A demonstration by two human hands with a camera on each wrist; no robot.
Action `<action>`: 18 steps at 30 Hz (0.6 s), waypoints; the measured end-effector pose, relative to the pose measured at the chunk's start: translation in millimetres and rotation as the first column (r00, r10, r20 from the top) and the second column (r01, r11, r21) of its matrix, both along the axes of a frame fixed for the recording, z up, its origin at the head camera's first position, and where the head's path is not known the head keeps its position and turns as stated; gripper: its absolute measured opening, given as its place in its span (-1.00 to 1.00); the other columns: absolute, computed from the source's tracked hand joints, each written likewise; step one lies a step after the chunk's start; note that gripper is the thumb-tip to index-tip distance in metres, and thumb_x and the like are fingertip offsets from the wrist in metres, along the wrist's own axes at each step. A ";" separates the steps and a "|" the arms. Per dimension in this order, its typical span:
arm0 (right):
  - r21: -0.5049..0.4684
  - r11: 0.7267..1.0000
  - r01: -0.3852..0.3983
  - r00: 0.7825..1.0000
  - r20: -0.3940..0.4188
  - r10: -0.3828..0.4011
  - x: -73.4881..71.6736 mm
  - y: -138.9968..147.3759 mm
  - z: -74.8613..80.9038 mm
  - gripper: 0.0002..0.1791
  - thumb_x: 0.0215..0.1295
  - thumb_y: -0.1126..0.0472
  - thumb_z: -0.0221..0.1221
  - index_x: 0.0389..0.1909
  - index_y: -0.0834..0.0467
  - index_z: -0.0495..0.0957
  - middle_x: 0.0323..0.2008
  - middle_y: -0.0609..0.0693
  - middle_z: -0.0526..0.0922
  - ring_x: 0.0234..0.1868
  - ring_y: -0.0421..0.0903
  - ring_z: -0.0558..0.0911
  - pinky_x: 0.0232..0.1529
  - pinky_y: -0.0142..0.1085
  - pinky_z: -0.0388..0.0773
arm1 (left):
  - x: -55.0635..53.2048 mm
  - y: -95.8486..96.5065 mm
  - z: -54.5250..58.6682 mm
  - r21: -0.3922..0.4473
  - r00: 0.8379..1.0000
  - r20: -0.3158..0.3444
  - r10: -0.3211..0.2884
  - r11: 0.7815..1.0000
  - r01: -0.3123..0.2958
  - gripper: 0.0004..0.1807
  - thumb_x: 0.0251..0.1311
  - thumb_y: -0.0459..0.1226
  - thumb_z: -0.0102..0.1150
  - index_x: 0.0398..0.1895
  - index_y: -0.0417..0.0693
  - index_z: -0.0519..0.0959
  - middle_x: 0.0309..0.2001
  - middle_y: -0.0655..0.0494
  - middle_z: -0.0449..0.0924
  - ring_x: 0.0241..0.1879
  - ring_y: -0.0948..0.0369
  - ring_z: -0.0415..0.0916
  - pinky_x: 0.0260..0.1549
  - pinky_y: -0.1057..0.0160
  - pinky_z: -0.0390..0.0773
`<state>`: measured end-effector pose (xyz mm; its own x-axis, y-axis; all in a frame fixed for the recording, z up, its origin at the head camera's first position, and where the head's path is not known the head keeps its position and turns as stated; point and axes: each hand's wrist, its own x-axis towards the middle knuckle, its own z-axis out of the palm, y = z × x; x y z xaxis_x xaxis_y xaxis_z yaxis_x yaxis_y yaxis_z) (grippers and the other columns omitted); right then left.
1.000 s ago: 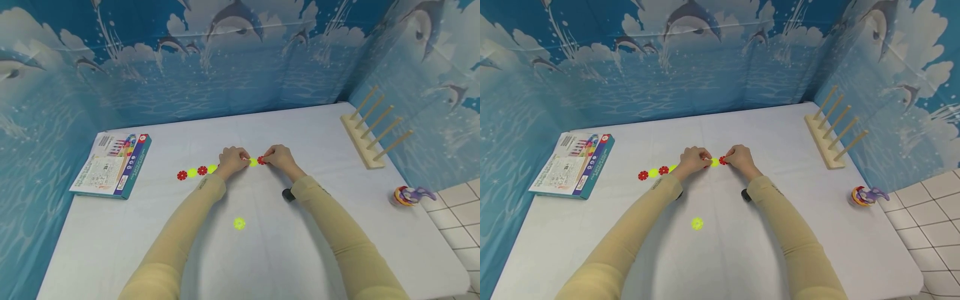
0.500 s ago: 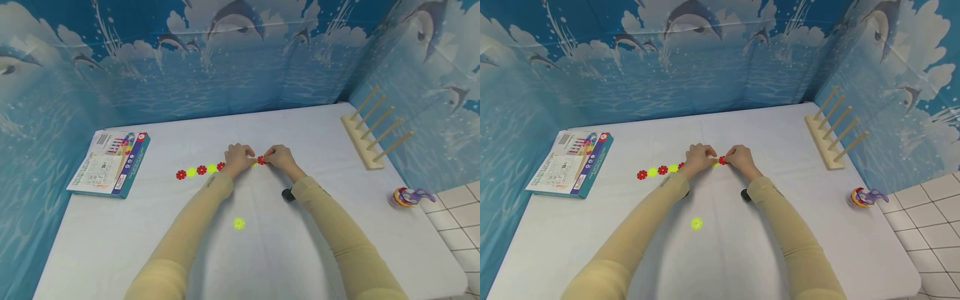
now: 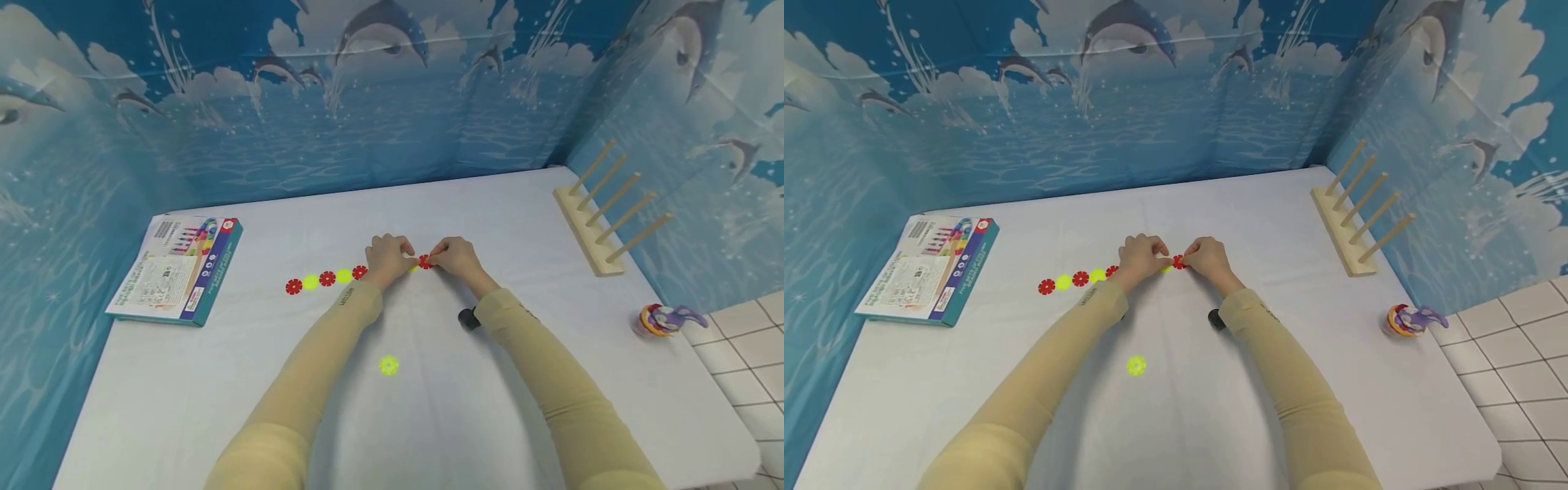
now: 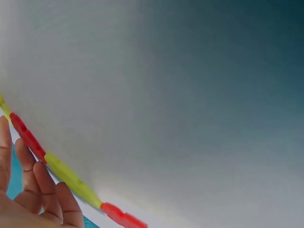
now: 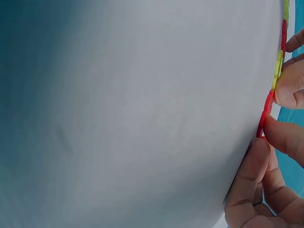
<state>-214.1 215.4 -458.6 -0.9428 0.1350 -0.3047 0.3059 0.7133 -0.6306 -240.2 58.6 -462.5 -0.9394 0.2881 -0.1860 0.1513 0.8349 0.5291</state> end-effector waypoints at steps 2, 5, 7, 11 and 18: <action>-0.002 1.000 0.002 1.000 0.002 -0.002 0.3 -0.7 -0.1 -0.83 0.25 0.19 0.28 -0.26 0.23 0.63 -0.22 0.12 0.65 -0.28 -0.08 0.47 -0.29 -0.36 0.37 | -0.2 -0.3 -0.4 -0.001 1.000 0.004 0.004 1.000 -0.004 -0.78 0.21 -0.06 0.32 -0.17 0.08 0.64 -0.06 0.05 0.50 0.07 0.06 0.27 0.10 0.03 0.26; -0.008 1.000 0.002 1.000 0.009 -0.002 0.7 -1.7 0.4 -0.83 0.26 0.19 0.27 -0.25 0.23 0.63 -0.20 0.13 0.65 -0.27 -0.08 0.47 -0.29 -0.36 0.37 | -0.7 -0.9 -0.7 -0.002 1.000 0.010 0.013 1.000 -0.013 -0.78 0.19 -0.05 0.33 -0.18 0.08 0.64 -0.06 0.06 0.51 0.07 0.06 0.28 0.11 0.03 0.27; -0.013 1.000 0.002 1.000 0.015 -0.002 1.0 -2.1 0.9 -0.82 0.28 0.19 0.26 -0.22 0.24 0.63 -0.18 0.14 0.65 -0.26 -0.07 0.48 -0.27 -0.36 0.38 | -1.1 -1.1 -1.0 -0.005 1.000 0.013 0.018 1.000 -0.018 -0.78 0.19 -0.05 0.34 -0.19 0.09 0.64 -0.07 0.07 0.51 0.07 0.06 0.28 0.10 0.02 0.28; -0.027 1.000 0.004 1.000 0.024 -0.003 4.7 -1.1 2.3 -0.77 0.33 0.15 0.20 -0.16 0.25 0.60 -0.15 0.14 0.61 -0.22 -0.06 0.48 -0.22 -0.34 0.39 | -1.9 -0.9 -1.1 -0.009 1.000 0.017 0.025 1.000 -0.025 -0.79 0.18 -0.04 0.34 -0.21 0.11 0.64 -0.09 0.08 0.52 0.06 0.07 0.29 0.09 0.02 0.30; -0.055 0.994 -0.097 0.995 -0.024 0.096 33.0 -1.0 9.2 -0.77 0.31 0.12 0.21 -0.19 0.22 0.58 -0.35 0.05 0.62 -0.37 -0.13 0.51 -0.34 -0.37 0.39 | -1.9 0.0 1.9 0.002 0.999 0.022 0.031 1.000 -0.031 -0.78 0.16 -0.03 0.36 -0.23 0.11 0.65 -0.14 0.08 0.51 0.02 0.09 0.30 0.07 0.05 0.29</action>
